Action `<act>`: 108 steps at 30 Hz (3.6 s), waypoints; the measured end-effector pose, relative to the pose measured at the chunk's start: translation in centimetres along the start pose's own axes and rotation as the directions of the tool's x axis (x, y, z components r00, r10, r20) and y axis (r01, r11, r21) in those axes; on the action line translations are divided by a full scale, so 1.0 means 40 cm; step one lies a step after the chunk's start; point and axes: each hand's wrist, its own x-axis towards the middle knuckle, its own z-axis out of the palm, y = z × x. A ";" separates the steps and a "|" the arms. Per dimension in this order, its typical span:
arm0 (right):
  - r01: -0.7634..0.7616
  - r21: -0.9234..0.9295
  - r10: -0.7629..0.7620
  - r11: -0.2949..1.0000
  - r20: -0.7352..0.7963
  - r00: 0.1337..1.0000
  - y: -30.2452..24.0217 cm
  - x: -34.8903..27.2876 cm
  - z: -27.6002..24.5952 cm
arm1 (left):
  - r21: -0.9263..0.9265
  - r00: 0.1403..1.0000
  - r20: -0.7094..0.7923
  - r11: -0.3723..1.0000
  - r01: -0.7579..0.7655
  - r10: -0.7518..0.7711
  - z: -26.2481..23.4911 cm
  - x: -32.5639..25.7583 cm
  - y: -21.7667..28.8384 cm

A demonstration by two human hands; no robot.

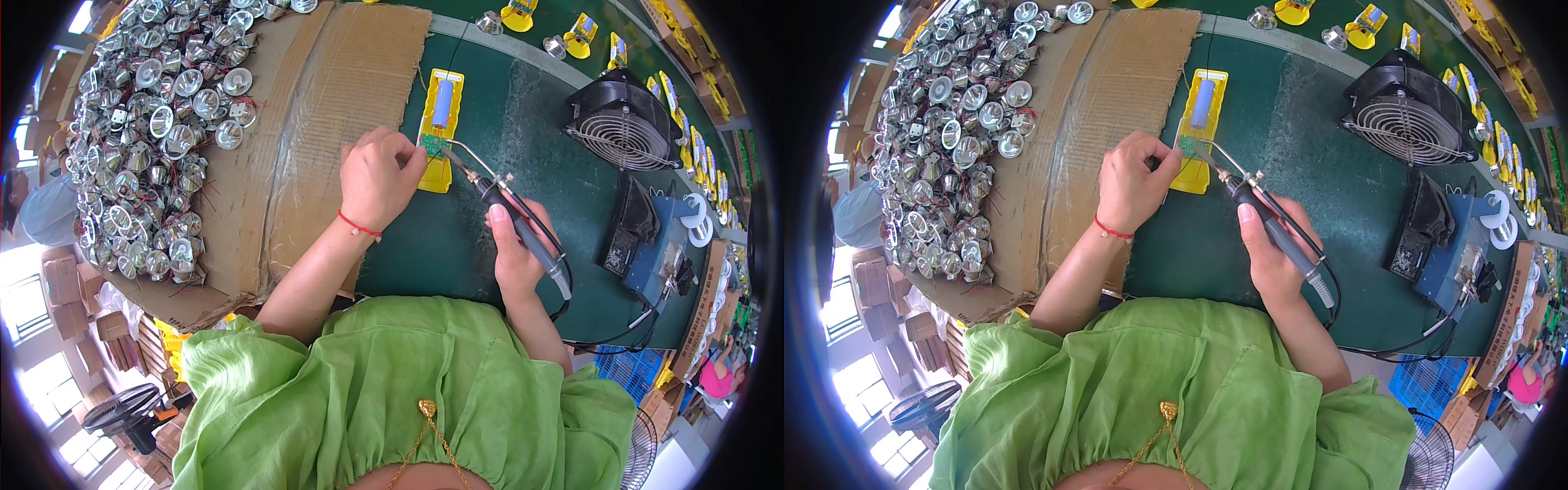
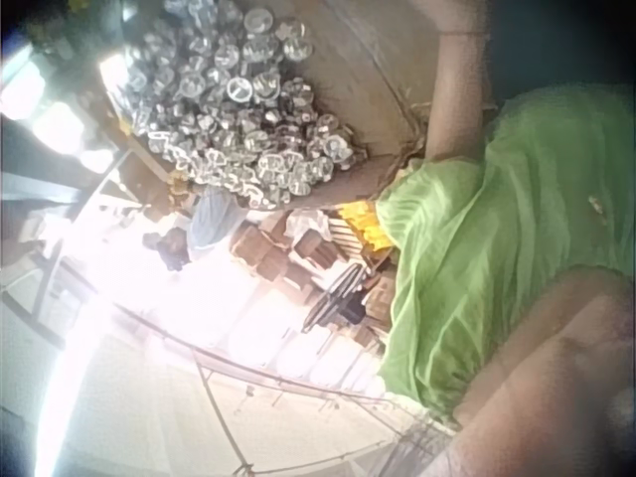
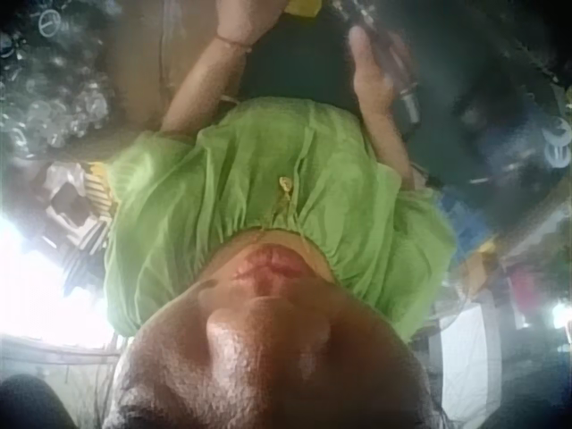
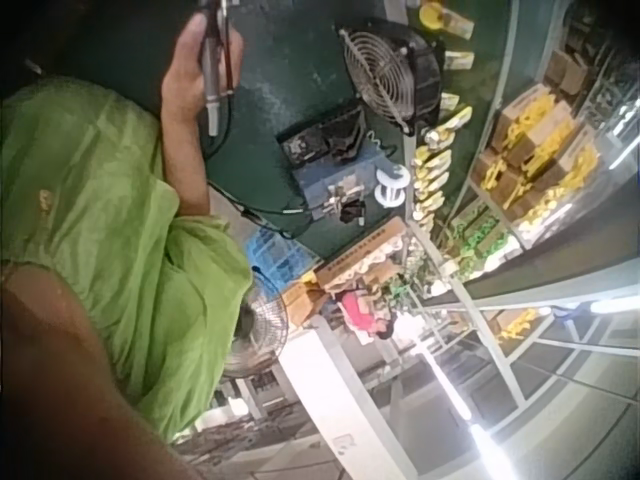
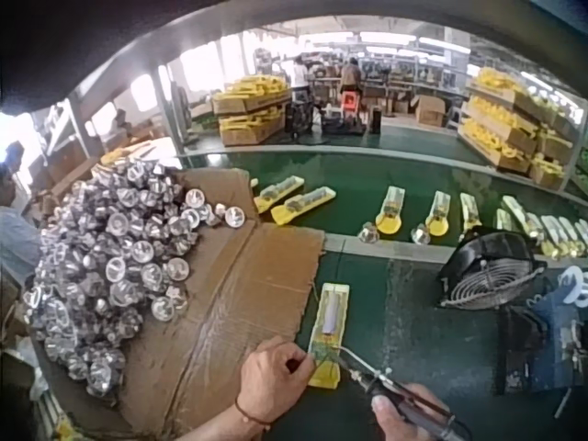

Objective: The person solders wires and circuit boards onto flashlight housings using a soldering iron, connects reflector cups, and places the assembled flashlights onto the conveyor belt.

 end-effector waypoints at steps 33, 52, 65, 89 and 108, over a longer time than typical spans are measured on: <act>-0.108 0.088 0.117 0.990 -0.106 0.987 0.002 -0.021 -0.053 | 0.023 0.955 0.296 0.999 -0.024 0.016 -0.033 0.031 -0.008; -0.170 -0.079 0.155 0.982 -0.168 0.974 0.064 -0.037 -0.127 | 0.029 0.981 0.168 0.995 -0.098 0.092 0.048 0.591 0.019; -0.158 -0.072 0.145 0.985 -0.163 0.976 0.062 -0.038 -0.138 | 0.412 0.983 0.149 0.897 -0.163 0.111 -0.001 0.513 -0.056; -0.082 -0.053 0.075 0.995 -0.117 0.990 0.027 -0.050 -0.116 | -0.055 0.977 -0.158 0.989 0.138 -0.145 -0.256 0.123 -0.174; 0.070 -0.166 -0.054 0.984 0.095 0.994 -0.042 -0.039 -0.064 | -0.116 0.954 0.286 0.992 -0.057 0.089 -0.024 -0.015 0.002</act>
